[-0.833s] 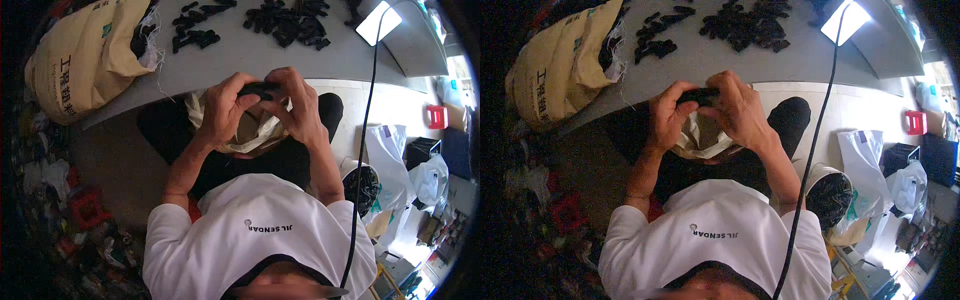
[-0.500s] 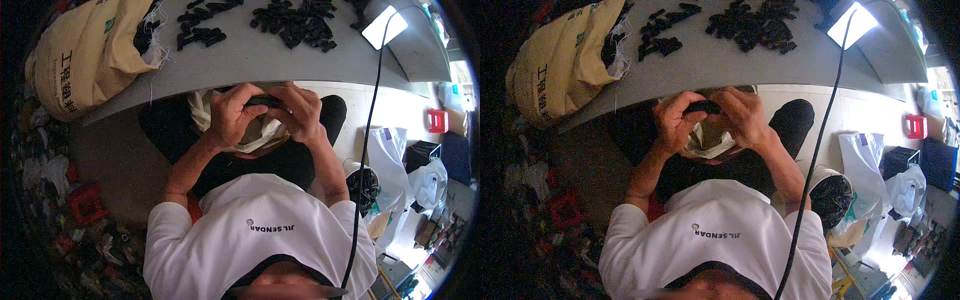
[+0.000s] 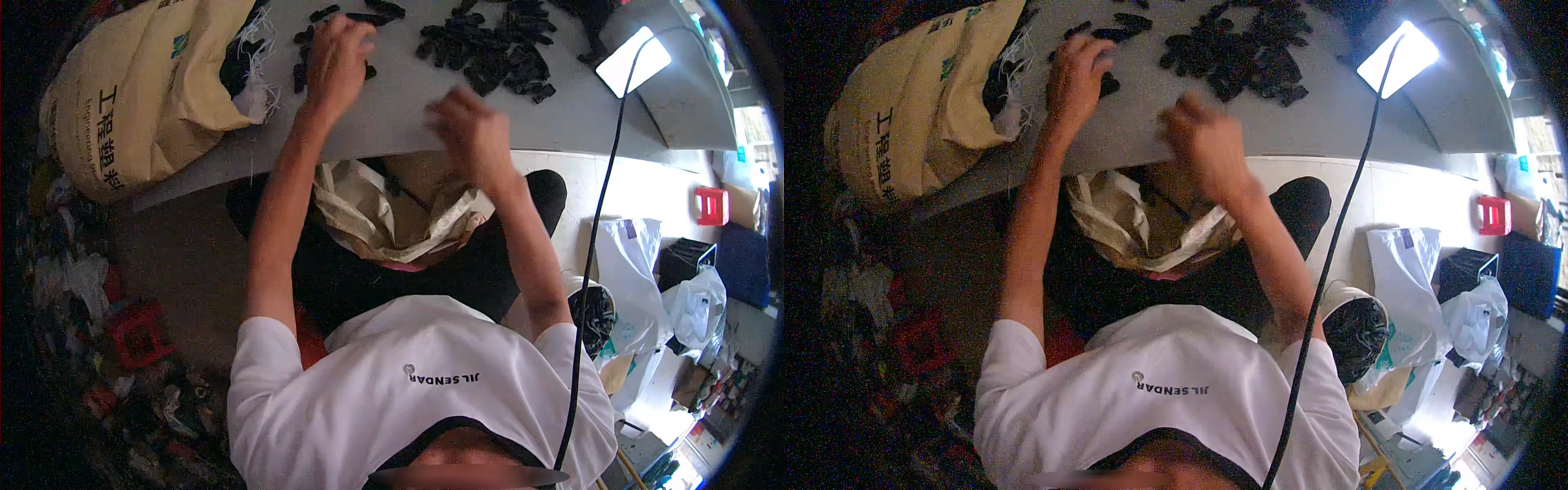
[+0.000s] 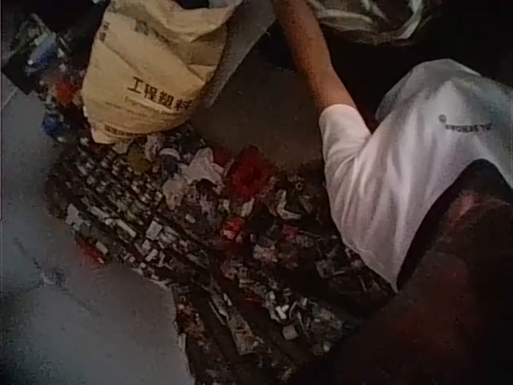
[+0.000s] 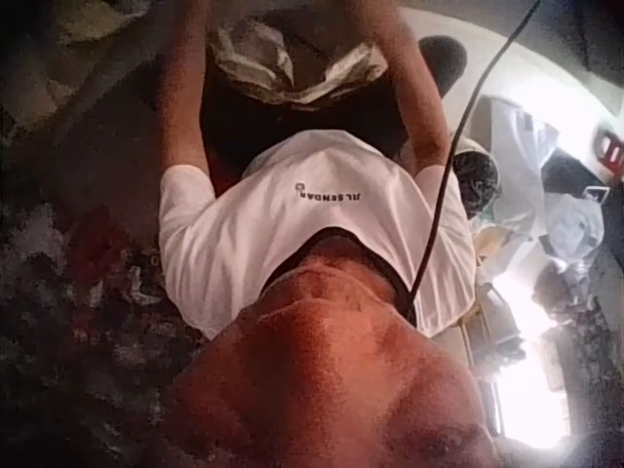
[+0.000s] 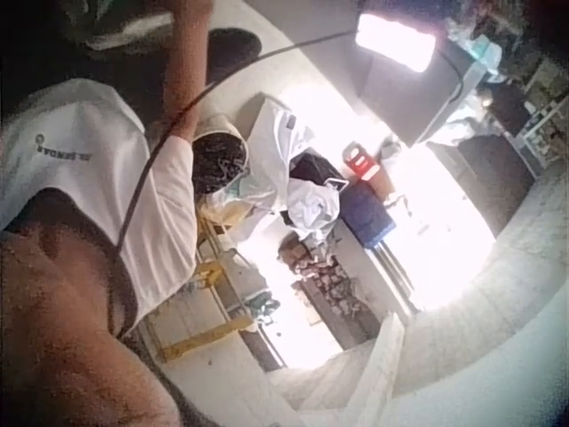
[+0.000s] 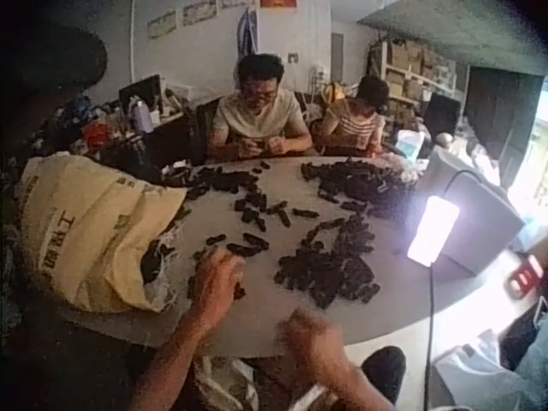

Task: The person repeatedly picks up plastic components from the table, connects them together by hand, and drops the assembled parts into a bag.

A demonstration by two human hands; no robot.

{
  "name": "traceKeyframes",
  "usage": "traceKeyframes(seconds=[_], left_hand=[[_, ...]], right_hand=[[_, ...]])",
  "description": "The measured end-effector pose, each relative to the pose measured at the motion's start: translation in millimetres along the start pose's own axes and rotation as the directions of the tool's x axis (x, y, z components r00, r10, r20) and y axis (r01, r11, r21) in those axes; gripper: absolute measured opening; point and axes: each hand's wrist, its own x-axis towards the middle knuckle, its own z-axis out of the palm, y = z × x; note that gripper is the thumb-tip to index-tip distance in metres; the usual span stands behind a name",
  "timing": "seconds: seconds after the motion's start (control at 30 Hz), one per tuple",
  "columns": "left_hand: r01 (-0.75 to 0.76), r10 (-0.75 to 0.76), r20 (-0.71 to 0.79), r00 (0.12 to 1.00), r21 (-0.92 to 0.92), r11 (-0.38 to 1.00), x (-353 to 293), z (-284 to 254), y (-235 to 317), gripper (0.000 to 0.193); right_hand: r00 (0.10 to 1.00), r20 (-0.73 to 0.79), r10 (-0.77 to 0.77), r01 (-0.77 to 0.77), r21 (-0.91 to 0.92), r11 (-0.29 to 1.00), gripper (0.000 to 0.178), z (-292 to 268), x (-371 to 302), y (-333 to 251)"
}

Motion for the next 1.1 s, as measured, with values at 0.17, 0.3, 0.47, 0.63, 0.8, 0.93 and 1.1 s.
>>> traceKeyframes(seconds=[0.17, 0.3, 0.47, 0.63, 0.8, 0.93, 1.1], left_hand=[[-0.046, 0.071, -0.090, 0.993, 0.248, 0.968, 39.8, 52.7, -48.9, 0.028], [-0.146, 0.152, -0.010, 0.988, 0.227, 0.963, 43.0, 63.2, -57.0, 0.024], [-0.114, 0.117, -0.066, 0.991, 0.047, 0.992, 45.9, 48.7, -37.6, 0.025], [0.219, -0.233, 0.043, 0.971, -0.546, 0.809, 36.2, 28.7, -21.8, 0.025], [0.369, -0.302, 0.277, 0.912, -0.877, 0.308, 10.5, -1.0, 29.3, 0.023], [0.398, -0.339, 0.347, 0.875, -0.913, 0.093, -9.1, -0.4, 45.8, 0.024], [0.373, -0.367, 0.309, 0.877, -0.920, 0.117, -25.3, 1.9, 57.8, 0.021]], right_hand=[[0.984, -0.161, -0.074, 0.011, -0.358, 0.934, 0.020, 24.7, 74.7, 49.6], [0.988, -0.046, -0.145, 0.107, -0.466, 0.878, 0.016, 41.5, 93.7, 60.0], [0.972, -0.042, -0.233, 0.190, -0.450, 0.873, 0.015, 43.9, 93.3, 60.7], [0.971, -0.212, 0.108, -0.022, 0.370, 0.929, 0.016, 37.3, 74.1, 41.3], [0.937, 0.043, 0.346, -0.249, 0.775, 0.580, 0.014, 9.3, 37.0, 22.6], [0.908, 0.019, 0.419, -0.203, 0.893, 0.401, 0.014, 5.7, 14.6, 17.1], [0.884, 0.073, 0.462, -0.274, 0.882, 0.384, 0.016, -12.0, -2.2, -0.3]])
